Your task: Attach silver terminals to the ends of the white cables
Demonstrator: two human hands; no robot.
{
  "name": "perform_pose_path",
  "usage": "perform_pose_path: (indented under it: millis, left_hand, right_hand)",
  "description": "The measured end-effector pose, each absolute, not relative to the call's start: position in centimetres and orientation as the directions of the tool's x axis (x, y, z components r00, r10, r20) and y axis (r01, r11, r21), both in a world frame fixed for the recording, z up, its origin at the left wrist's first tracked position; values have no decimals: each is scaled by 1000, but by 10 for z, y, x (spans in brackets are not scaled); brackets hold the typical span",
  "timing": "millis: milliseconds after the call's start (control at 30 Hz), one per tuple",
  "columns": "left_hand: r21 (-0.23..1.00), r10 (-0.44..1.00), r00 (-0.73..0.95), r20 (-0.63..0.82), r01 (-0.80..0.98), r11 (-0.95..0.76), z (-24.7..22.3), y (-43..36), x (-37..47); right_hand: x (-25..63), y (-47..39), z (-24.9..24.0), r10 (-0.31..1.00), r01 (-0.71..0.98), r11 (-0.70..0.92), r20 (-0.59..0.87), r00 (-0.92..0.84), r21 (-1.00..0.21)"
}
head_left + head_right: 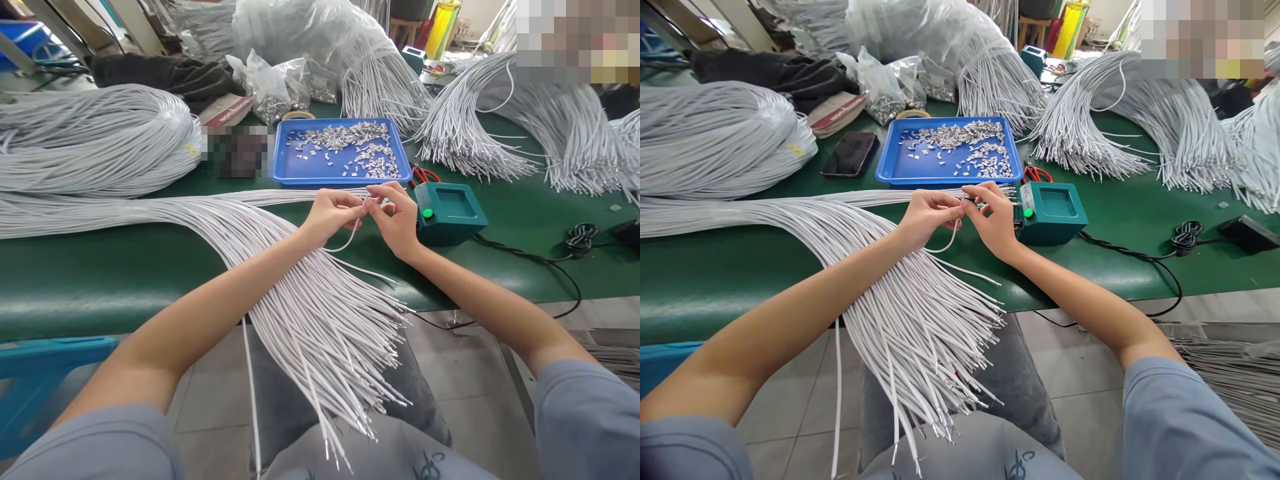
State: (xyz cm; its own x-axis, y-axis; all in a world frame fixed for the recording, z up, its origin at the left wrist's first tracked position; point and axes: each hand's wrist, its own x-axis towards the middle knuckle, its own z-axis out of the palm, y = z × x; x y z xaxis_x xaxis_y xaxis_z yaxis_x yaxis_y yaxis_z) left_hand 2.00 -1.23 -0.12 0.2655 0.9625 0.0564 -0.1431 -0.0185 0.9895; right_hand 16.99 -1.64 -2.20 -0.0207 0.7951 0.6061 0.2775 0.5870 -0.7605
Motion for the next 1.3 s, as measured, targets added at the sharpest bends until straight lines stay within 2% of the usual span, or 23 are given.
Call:
perform_pose_path:
  millis: [333, 567, 767, 1167, 1300]
  left_hand:
    - [991, 966, 258, 20, -134, 15, -3, -11, 18]
    - [994, 967, 256, 2, -106, 26, -2, -13, 19]
    - [996, 969, 248, -8, -84, 30, 0, -14, 20]
    - [998, 967, 255, 6, -63, 10, -2, -14, 21]
    - [997, 966, 258, 14, -78, 7, -2, -14, 22]
  right_hand:
    - [167, -20, -21, 826, 278, 521, 559, 76, -807]
    - [169, -16, -21, 883, 15, 462, 462, 83, -887]
    - [170, -12, -21, 911, -91, 412, 409, 50, -907]
    - [168, -14, -14, 940, -113, 340, 339, 28, -933]
    - [168, -15, -15, 933, -69, 359, 360, -7, -931]
